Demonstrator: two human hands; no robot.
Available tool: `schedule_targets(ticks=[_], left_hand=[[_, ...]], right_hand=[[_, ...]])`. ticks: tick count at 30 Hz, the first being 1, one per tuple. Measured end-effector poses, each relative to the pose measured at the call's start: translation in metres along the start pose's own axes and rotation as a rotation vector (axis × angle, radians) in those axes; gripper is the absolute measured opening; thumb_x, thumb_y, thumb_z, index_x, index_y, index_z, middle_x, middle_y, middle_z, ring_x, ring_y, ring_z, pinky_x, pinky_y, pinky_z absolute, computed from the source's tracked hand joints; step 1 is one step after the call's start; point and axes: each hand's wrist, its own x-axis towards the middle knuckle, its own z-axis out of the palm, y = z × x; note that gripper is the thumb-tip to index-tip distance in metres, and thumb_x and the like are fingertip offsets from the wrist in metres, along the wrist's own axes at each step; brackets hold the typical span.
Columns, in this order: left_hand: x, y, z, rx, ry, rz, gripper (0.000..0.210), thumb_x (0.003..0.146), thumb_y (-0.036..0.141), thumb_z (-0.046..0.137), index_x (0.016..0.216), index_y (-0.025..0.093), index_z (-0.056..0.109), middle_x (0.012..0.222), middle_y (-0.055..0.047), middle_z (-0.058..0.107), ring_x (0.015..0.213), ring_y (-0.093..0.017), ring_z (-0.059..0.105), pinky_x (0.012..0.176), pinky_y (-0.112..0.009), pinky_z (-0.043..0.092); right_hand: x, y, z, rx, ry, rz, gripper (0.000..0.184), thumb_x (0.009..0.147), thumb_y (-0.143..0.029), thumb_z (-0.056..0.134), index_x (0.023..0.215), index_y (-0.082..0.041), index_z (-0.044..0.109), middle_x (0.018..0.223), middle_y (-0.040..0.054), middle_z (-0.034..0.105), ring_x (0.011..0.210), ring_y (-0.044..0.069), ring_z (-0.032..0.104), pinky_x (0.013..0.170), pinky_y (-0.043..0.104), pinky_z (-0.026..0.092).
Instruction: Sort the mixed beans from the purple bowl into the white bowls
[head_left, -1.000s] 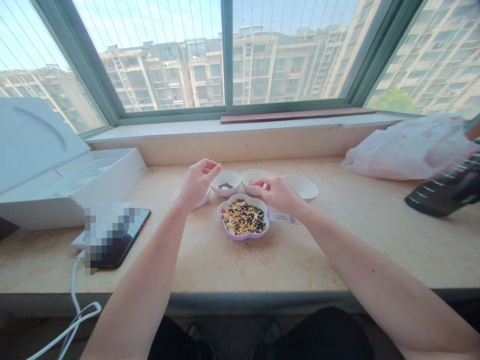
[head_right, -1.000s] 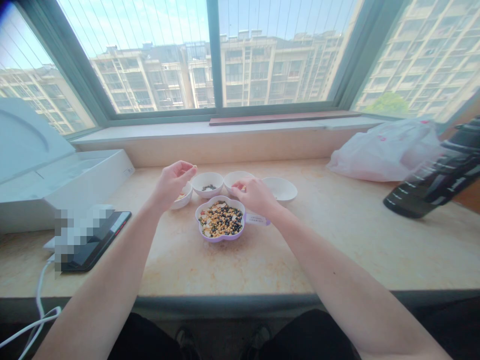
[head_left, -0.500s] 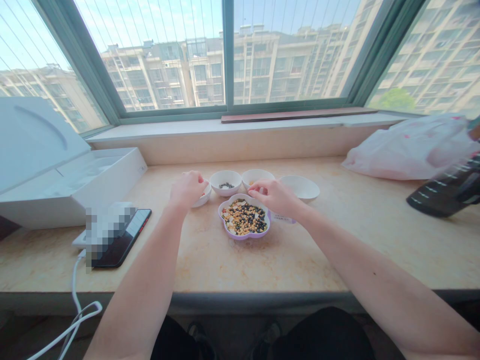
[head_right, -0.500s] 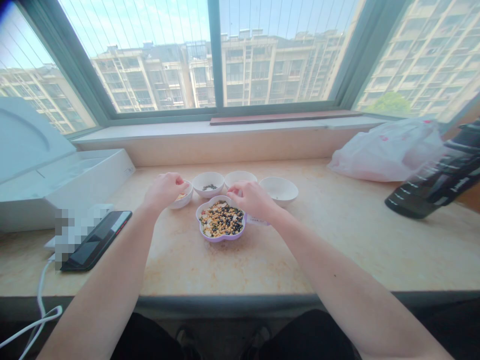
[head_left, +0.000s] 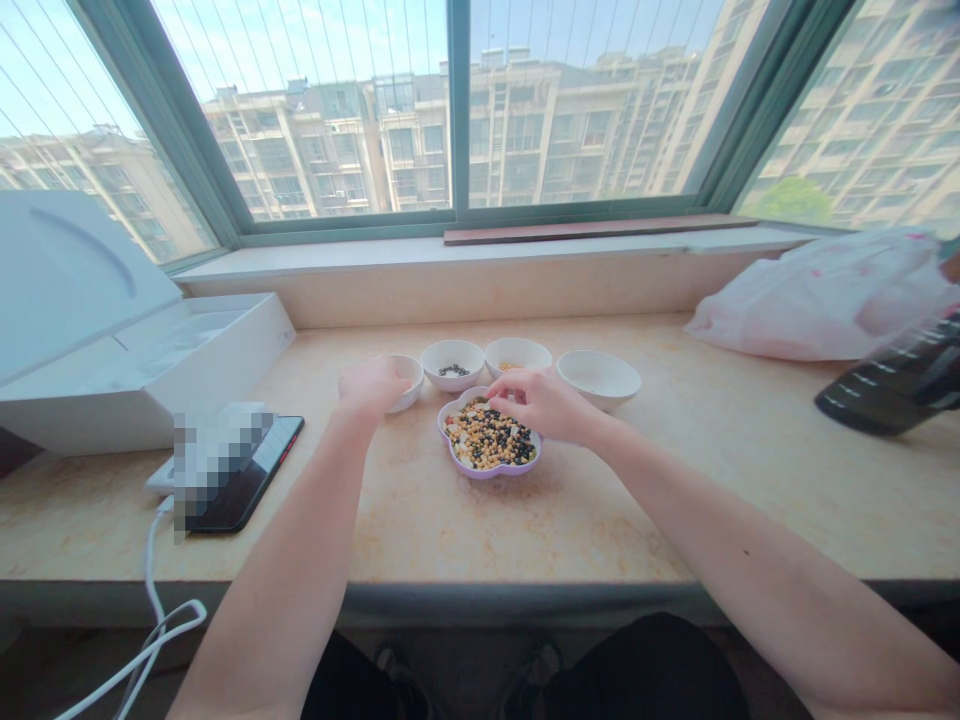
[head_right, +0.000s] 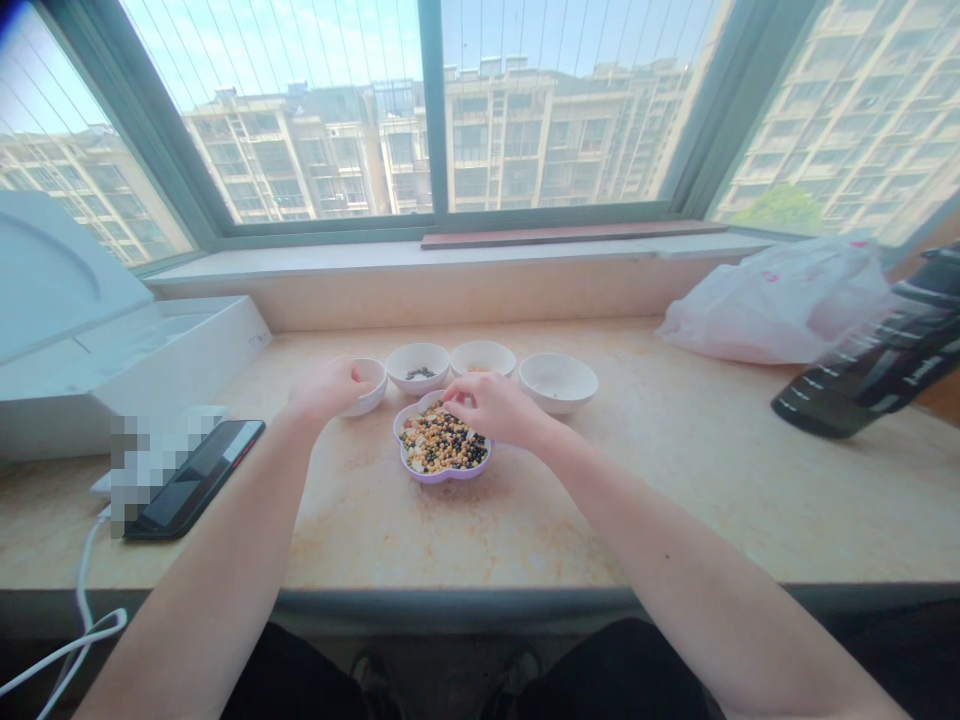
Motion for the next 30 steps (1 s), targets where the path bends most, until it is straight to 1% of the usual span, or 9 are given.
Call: schedule_targets(ticks=[3, 6, 8, 10, 15, 18, 21, 25, 30], left_hand=[[-0.001, 0.003, 0.0, -0.025, 0.048, 0.028, 0.024, 0.081, 0.033, 0.055, 0.085, 0.02, 0.075, 0.096, -0.016, 0.075, 0.093, -0.032, 0.07, 0.076, -0.037, 0.051], [-0.004, 0.007, 0.0, -0.072, 0.105, 0.099, 0.028, 0.086, 0.032, 0.051, 0.092, 0.018, 0.074, 0.104, -0.017, 0.075, 0.097, -0.032, 0.069, 0.081, -0.038, 0.051], [-0.005, 0.01, 0.001, -0.116, 0.127, 0.145, 0.03, 0.088, 0.032, 0.049, 0.096, 0.018, 0.074, 0.107, -0.016, 0.075, 0.1, -0.031, 0.068, 0.083, -0.039, 0.051], [-0.007, 0.014, 0.002, -0.148, 0.134, 0.173, 0.03, 0.09, 0.033, 0.048, 0.098, 0.019, 0.073, 0.108, -0.014, 0.075, 0.102, -0.031, 0.068, 0.084, -0.038, 0.05], [-0.01, 0.022, 0.005, -0.151, 0.112, 0.229, 0.027, 0.091, 0.037, 0.051, 0.098, 0.021, 0.072, 0.103, -0.011, 0.075, 0.1, -0.029, 0.068, 0.084, -0.037, 0.05], [-0.013, 0.025, 0.005, -0.143, 0.101, 0.245, 0.027, 0.092, 0.037, 0.051, 0.097, 0.022, 0.072, 0.103, -0.009, 0.075, 0.097, -0.027, 0.068, 0.08, -0.034, 0.05], [-0.014, 0.026, 0.004, -0.131, 0.106, 0.243, 0.026, 0.092, 0.036, 0.05, 0.097, 0.023, 0.072, 0.103, -0.008, 0.075, 0.096, -0.026, 0.068, 0.078, -0.033, 0.05], [-0.014, 0.026, 0.004, -0.135, 0.125, 0.251, 0.026, 0.092, 0.033, 0.049, 0.098, 0.022, 0.072, 0.102, -0.008, 0.076, 0.096, -0.026, 0.068, 0.077, -0.033, 0.05], [-0.014, 0.026, 0.004, -0.171, 0.145, 0.276, 0.025, 0.092, 0.033, 0.051, 0.096, 0.021, 0.072, 0.1, -0.008, 0.076, 0.094, -0.025, 0.067, 0.075, -0.032, 0.048]], right_hand=[[-0.002, -0.004, 0.003, 0.066, -0.082, -0.106, 0.018, 0.091, -0.023, 0.061, 0.092, -0.019, 0.078, 0.085, 0.0044, 0.074, 0.073, 0.015, 0.064, 0.068, 0.028, 0.047], [-0.005, -0.011, 0.009, 0.115, -0.185, -0.215, 0.02, 0.092, -0.021, 0.059, 0.098, -0.022, 0.078, 0.099, 0.0049, 0.074, 0.083, 0.017, 0.066, 0.076, 0.03, 0.05], [-0.007, -0.017, 0.013, 0.093, -0.236, -0.257, 0.02, 0.092, -0.023, 0.06, 0.102, -0.025, 0.078, 0.104, 0.0043, 0.073, 0.089, 0.018, 0.066, 0.082, 0.032, 0.05], [-0.008, -0.022, 0.016, 0.041, -0.274, -0.279, 0.019, 0.092, -0.026, 0.062, 0.102, -0.029, 0.078, 0.103, 0.003, 0.072, 0.093, 0.02, 0.065, 0.086, 0.034, 0.049], [-0.007, -0.024, 0.017, -0.029, -0.34, -0.292, 0.02, 0.095, -0.028, 0.059, 0.096, -0.03, 0.078, 0.101, 0.0026, 0.069, 0.098, 0.021, 0.06, 0.086, 0.035, 0.045], [-0.005, -0.021, 0.014, -0.074, -0.368, -0.309, 0.023, 0.095, -0.028, 0.058, 0.084, -0.025, 0.078, 0.093, 0.0046, 0.065, 0.092, 0.02, 0.057, 0.081, 0.034, 0.043], [-0.005, -0.016, 0.01, -0.118, -0.372, -0.276, 0.024, 0.095, -0.028, 0.059, 0.081, -0.022, 0.077, 0.094, 0.0061, 0.062, 0.084, 0.018, 0.056, 0.076, 0.033, 0.041], [-0.004, -0.011, 0.005, -0.134, -0.348, -0.203, 0.02, 0.091, -0.028, 0.063, 0.078, -0.021, 0.077, 0.096, 0.0066, 0.063, 0.082, 0.018, 0.058, 0.074, 0.033, 0.041], [-0.001, -0.007, 0.001, -0.134, -0.336, -0.167, 0.02, 0.088, -0.02, 0.061, 0.074, -0.021, 0.075, 0.092, 0.0055, 0.067, 0.082, 0.019, 0.061, 0.073, 0.032, 0.043]])
